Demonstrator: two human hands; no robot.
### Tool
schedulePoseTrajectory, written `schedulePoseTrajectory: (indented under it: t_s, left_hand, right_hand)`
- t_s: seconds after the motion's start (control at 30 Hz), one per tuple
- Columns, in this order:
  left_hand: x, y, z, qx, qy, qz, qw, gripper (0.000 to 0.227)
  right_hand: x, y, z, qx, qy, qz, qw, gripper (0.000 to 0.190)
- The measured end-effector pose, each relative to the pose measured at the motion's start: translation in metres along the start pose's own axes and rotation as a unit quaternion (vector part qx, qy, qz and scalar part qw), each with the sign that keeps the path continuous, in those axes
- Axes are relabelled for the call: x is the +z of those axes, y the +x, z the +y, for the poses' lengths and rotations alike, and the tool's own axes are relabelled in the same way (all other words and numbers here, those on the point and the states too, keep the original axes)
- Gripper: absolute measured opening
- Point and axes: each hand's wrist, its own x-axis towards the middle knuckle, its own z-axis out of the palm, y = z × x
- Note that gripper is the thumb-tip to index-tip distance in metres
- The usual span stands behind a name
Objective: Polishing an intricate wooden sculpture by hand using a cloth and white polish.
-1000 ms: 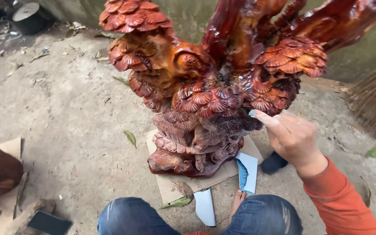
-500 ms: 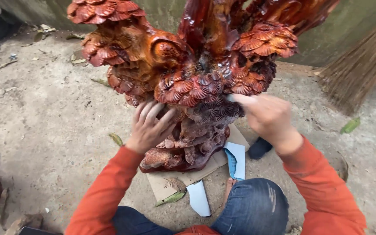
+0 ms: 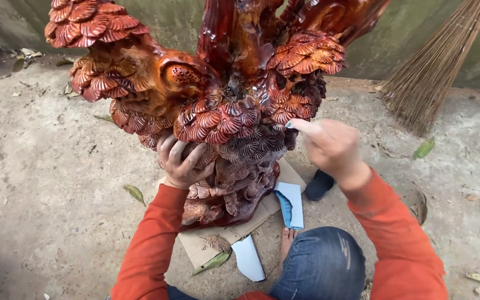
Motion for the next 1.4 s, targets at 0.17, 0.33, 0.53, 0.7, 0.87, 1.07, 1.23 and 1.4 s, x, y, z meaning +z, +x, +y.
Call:
schedulePoseTrajectory:
  t_s: [0.17, 0.33, 0.53, 0.7, 0.87, 1.07, 1.23, 1.4]
  left_hand:
    - [-0.003, -0.003, -0.001, -0.006, 0.002, -0.008, 1.0, 0.045]
    - [0.0, 0.0, -0.001, -0.004, -0.011, -0.004, 1.0, 0.046]
    - [-0.003, -0.004, 0.0, -0.006, 0.008, -0.017, 1.0, 0.049]
    - [-0.008, -0.004, 0.002, -0.022, 0.001, -0.045, 0.999, 0.049]
    - [-0.005, -0.005, 0.001, -0.023, -0.01, -0.042, 0.999, 0.052]
    - [-0.003, -0.008, -0.001, -0.025, -0.013, -0.036, 0.999, 0.052]
    - [0.002, -0.006, 0.007, -0.032, -0.003, -0.015, 0.999, 0.052]
    - [-0.004, -0.019, -0.002, -0.029, 0.002, -0.044, 0.999, 0.05]
  right_hand:
    - [0.011, -0.034, 0.03, 0.025, 0.021, 0.034, 0.999, 0.012]
    - [0.02, -0.076, 0.03, 0.106, 0.011, 0.067, 0.992, 0.014]
    - [0.105, -0.114, 0.038, 0.047, -0.086, 0.072, 0.993, 0.016]
    - [0.069, -0.091, 0.017, 0.043, -0.07, 0.04, 0.996, 0.01]
    - [0.093, -0.117, 0.037, 0.076, -0.068, 0.058, 0.993, 0.006]
    - [0.073, -0.082, 0.012, 0.047, -0.147, 0.001, 0.988, 0.006]
    - [0.091, -0.095, -0.002, 0.115, -0.145, -0.024, 0.982, 0.005]
    - [0.059, -0.11, -0.015, 0.114, -0.076, -0.061, 0.989, 0.019]
